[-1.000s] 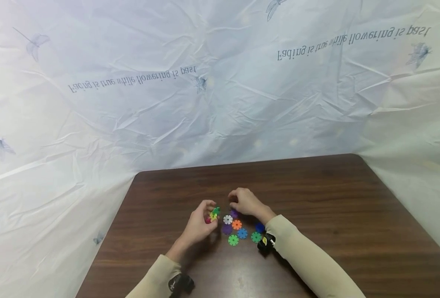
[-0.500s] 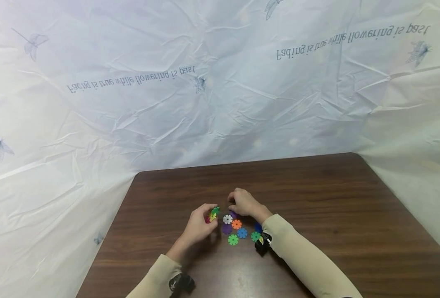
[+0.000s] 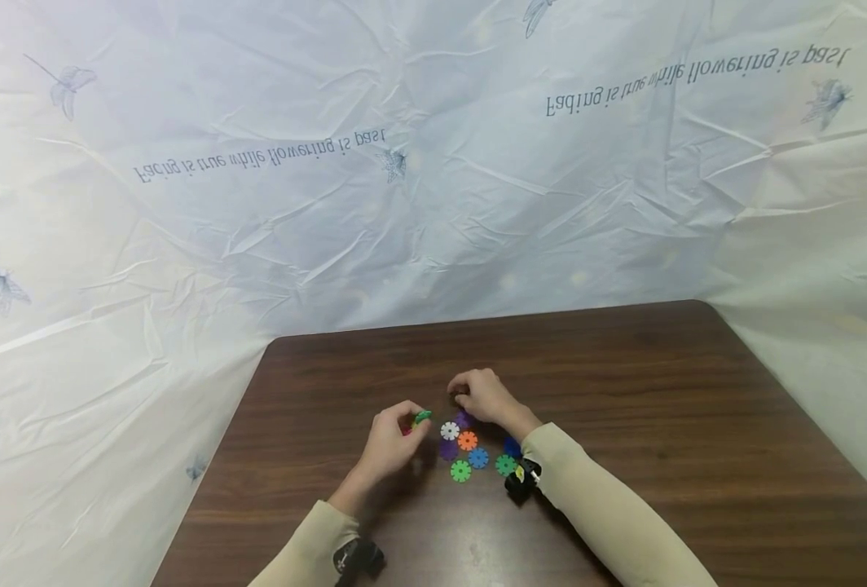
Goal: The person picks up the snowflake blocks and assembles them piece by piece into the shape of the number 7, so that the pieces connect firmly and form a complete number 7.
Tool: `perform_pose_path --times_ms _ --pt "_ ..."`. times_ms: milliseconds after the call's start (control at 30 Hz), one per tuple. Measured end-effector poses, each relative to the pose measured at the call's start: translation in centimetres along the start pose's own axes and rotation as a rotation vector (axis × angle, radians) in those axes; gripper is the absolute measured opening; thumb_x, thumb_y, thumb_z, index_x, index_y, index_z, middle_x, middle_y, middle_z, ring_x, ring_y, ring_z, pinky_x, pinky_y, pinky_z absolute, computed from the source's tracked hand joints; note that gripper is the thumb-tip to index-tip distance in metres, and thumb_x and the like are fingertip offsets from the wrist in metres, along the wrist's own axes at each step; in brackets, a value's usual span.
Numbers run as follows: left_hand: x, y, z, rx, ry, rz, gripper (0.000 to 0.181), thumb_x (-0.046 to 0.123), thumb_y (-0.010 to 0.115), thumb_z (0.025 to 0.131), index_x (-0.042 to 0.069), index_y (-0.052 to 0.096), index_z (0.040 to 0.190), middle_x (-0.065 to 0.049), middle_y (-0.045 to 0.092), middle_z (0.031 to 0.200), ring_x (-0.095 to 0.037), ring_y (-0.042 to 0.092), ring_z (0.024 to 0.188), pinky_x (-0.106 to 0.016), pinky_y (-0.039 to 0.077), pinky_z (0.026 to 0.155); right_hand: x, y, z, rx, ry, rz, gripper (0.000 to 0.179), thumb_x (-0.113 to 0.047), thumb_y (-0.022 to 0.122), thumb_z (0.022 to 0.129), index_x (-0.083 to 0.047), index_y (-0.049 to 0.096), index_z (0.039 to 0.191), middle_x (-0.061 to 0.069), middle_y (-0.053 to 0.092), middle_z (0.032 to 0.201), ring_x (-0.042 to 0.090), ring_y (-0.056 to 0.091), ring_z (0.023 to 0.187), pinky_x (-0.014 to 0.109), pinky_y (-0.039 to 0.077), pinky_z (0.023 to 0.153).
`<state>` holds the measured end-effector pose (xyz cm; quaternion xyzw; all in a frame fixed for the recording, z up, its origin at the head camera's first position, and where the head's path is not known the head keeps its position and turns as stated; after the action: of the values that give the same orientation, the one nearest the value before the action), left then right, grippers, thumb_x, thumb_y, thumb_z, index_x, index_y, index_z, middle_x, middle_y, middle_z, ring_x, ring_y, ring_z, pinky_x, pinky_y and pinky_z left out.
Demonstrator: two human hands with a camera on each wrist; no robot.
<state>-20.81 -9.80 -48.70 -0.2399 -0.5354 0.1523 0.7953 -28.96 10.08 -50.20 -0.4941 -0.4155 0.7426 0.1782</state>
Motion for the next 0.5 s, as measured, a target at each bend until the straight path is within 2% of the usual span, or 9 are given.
perform_pose_path --times_ms 167,300,500 --pt "0.0 -0.1 0.1 0.018 0.012 -0.011 0.008 0.01 0.068 0.088 0.013 0.064 0.081 0.002 0.063 0.074 -0.006 0.052 0.063 -0.02 0.047 0.056 -0.1 -0.7 -0.2 0.011 0.013 0.043 0.019 -0.009 0.066 0.092 -0.013 0.074 0.108 0.002 0.07 0.095 0.009 0.061 0.076 0.029 0.052 0.066" --pt "-0.1 -0.1 0.1 0.023 0.016 -0.007 0.01 0.011 0.068 0.087 0.014 0.063 0.079 0.003 0.063 0.073 -0.004 0.052 0.061 -0.02 0.047 0.055 -0.4 -1.0 -0.3 0.013 0.029 0.079 0.019 -0.009 0.065 0.092 -0.011 0.073 0.109 0.0 0.069 0.089 0.007 0.059 0.07 0.027 0.05 0.061" --pt "-0.2 -0.1 0.2 0.025 0.011 -0.014 0.011 0.011 0.069 0.087 0.014 0.063 0.079 0.003 0.063 0.074 -0.003 0.052 0.062 -0.02 0.048 0.056 -0.7 -1.6 -0.7 0.062 0.013 0.107 0.013 -0.01 0.068 0.09 -0.013 0.074 0.102 -0.003 0.065 0.081 0.008 0.058 0.066 0.025 0.049 0.058"
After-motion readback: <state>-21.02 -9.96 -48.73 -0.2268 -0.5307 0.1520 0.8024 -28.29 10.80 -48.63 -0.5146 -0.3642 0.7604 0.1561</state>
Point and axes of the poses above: each hand's wrist, its own z-axis towards the middle knuckle, its own y-axis out of the palm, x = y × z, the point moved 1 cm from there along z, towards the middle knuckle
